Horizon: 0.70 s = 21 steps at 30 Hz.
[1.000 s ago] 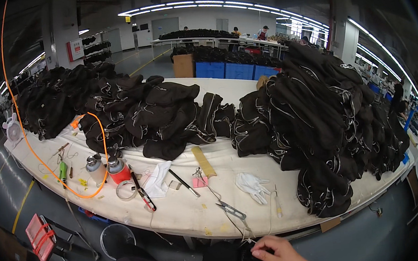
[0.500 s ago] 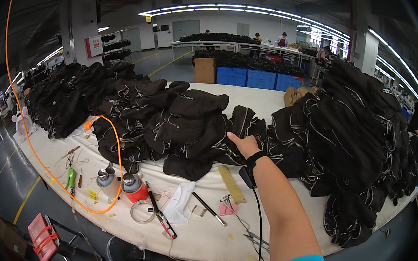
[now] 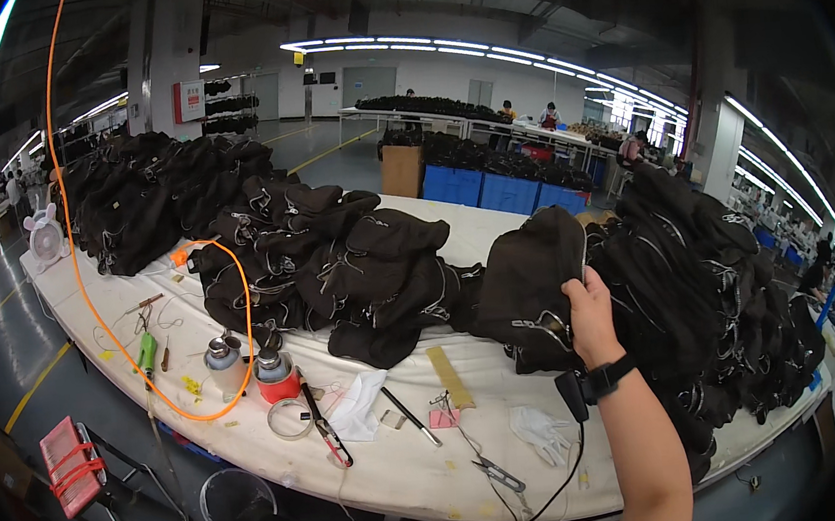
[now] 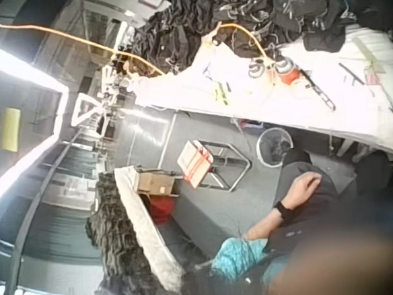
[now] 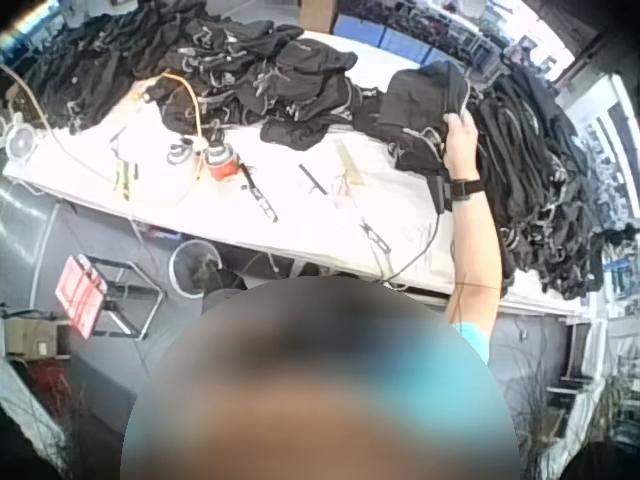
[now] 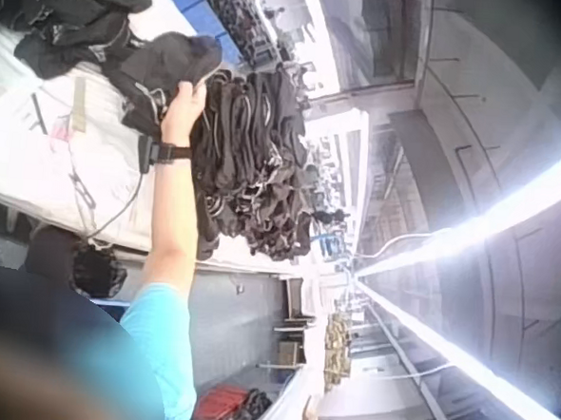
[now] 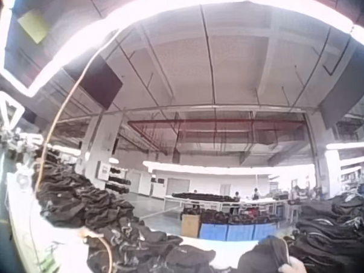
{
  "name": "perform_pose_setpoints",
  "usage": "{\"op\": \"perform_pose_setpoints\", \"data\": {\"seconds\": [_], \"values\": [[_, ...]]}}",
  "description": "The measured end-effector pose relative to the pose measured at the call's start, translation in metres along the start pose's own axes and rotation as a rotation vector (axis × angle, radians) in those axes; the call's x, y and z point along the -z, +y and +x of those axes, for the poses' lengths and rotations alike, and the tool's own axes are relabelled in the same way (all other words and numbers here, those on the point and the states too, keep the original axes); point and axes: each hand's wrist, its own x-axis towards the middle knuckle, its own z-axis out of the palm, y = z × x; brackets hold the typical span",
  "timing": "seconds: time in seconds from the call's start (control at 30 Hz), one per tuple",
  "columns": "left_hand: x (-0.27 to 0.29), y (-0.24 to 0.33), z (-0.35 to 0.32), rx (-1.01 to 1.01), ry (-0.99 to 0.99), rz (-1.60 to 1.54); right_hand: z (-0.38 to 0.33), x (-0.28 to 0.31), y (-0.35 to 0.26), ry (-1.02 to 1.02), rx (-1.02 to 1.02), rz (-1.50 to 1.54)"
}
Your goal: Inspecting and manipulating the zipper and lining of a brown bag in a workshop environment.
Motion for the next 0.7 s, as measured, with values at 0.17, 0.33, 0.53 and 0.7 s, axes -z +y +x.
{"op": "perform_pose_setpoints", "data": {"seconds": [0.17, 0.33, 0.53, 0.7], "values": [[0.01, 0.025, -0.021, -0.004, -0.022, -0.036, -0.143, 0.006, -0.138, -0.115, 0.145, -0.318], [0.006, 0.003, -0.015, 0.21, -0.336, -0.712, -0.282, 0.022, -0.189, -0.456, -0.042, -0.56], [-0.017, 0.053, -0.013, 0.084, -0.646, -0.846, -0.419, 0.02, -0.126, -0.426, -0.734, -0.305], [-0.032, 0.055, -0.042, 0.269, -0.525, -0.733, -0.452, 0.027, -0.083, -0.554, -0.619, -0.661]]}}
